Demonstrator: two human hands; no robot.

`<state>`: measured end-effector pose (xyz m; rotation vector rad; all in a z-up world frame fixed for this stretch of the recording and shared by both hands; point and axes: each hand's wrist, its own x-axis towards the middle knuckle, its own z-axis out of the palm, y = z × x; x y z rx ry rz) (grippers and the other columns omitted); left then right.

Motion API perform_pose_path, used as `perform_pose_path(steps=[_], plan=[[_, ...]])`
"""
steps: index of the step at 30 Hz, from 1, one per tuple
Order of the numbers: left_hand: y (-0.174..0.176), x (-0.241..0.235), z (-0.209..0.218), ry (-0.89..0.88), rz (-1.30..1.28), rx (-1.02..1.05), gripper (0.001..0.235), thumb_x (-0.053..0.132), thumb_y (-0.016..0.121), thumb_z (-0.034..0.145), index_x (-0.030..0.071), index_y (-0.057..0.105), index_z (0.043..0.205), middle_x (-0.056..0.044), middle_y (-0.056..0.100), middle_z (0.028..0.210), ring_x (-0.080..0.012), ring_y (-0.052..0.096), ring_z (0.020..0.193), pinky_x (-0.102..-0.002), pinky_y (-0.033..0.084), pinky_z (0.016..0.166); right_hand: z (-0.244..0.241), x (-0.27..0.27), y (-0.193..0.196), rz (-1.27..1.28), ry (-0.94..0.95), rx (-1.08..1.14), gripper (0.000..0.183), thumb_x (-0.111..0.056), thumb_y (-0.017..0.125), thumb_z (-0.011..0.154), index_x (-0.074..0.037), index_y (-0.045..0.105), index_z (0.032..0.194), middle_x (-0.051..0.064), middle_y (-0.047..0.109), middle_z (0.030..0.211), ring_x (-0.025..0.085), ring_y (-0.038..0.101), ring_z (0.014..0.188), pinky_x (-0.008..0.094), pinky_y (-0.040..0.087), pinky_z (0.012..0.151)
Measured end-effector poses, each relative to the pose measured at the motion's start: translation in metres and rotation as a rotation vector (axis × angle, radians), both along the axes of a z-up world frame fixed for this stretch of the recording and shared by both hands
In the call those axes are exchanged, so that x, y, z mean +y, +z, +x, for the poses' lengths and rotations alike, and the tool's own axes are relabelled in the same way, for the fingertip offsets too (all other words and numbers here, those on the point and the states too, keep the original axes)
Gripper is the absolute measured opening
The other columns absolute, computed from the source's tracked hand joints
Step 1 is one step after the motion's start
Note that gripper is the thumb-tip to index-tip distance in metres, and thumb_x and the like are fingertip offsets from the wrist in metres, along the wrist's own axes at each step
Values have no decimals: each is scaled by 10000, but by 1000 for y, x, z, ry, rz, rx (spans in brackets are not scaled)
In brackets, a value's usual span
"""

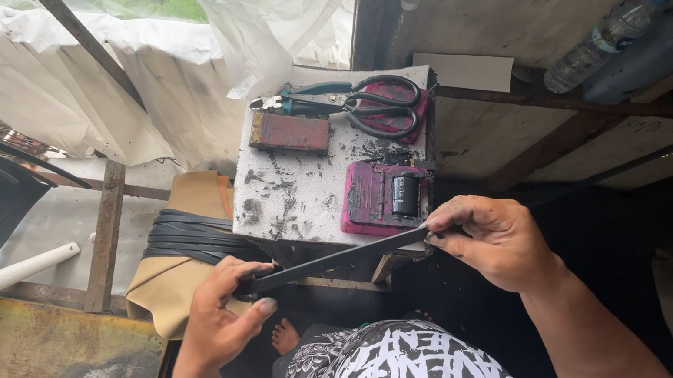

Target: Applying edge paint to leather straps using a roller applicator and hanging them on a line to dry.

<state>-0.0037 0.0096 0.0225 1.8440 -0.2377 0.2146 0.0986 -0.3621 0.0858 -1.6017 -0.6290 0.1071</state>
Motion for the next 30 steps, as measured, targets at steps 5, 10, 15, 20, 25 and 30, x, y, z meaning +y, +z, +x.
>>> perform_pose_path(steps=[5, 10, 15, 20, 25, 30], plan=[[19, 17, 20, 114, 185, -157, 196, 144, 774, 867, 93, 807, 1053, -61, 689, 852, -189, 664, 742, -278, 541, 674, 8, 26, 28, -215, -81, -271, 272, 104, 724, 832, 29, 733, 1093, 155, 781, 957, 210, 782, 874, 291, 654, 787], [45, 40, 58, 311, 514, -443, 177, 83, 841, 829, 121, 833, 1002, -96, 716, 836, -285, 679, 756, -386, 534, 770, 27, 45, 32, -283, -106, -500, 192, 100, 715, 824, -18, 785, 959, 104, 768, 830, 255, 752, 773, 351, 583, 697], [33, 61, 111, 371, 701, -600, 137, 208, 870, 891, 228, 805, 1010, 39, 719, 911, -195, 684, 853, -348, 500, 889, 54, 54, 18, -543, -212, -901, 123, -29, 739, 868, -130, 784, 921, -5, 623, 816, 169, 609, 808, 320, 450, 757], [23, 18, 127, 263, 629, -380, 185, 181, 830, 870, 183, 788, 1050, -7, 760, 982, -222, 701, 1022, -431, 406, 1083, 59, 48, 14, -620, -203, -922, 109, -33, 735, 850, -120, 780, 897, 4, 636, 775, 173, 614, 804, 337, 427, 784], [20, -23, 134, 110, 566, -334, 221, 189, 842, 825, 186, 793, 1041, -6, 775, 981, -215, 699, 1057, -482, 336, 1155, 61, 44, 15, -667, -179, -919, 98, -41, 729, 848, -125, 766, 885, -6, 642, 772, 168, 623, 813, 344, 412, 816], [21, -27, 141, 132, 643, -361, 127, 242, 868, 816, 265, 787, 911, 80, 735, 835, -126, 688, 914, -465, 339, 1160, 60, 38, 12, -685, -180, -849, 100, -46, 731, 844, -122, 764, 900, -4, 641, 781, 169, 619, 829, 345, 408, 826]])
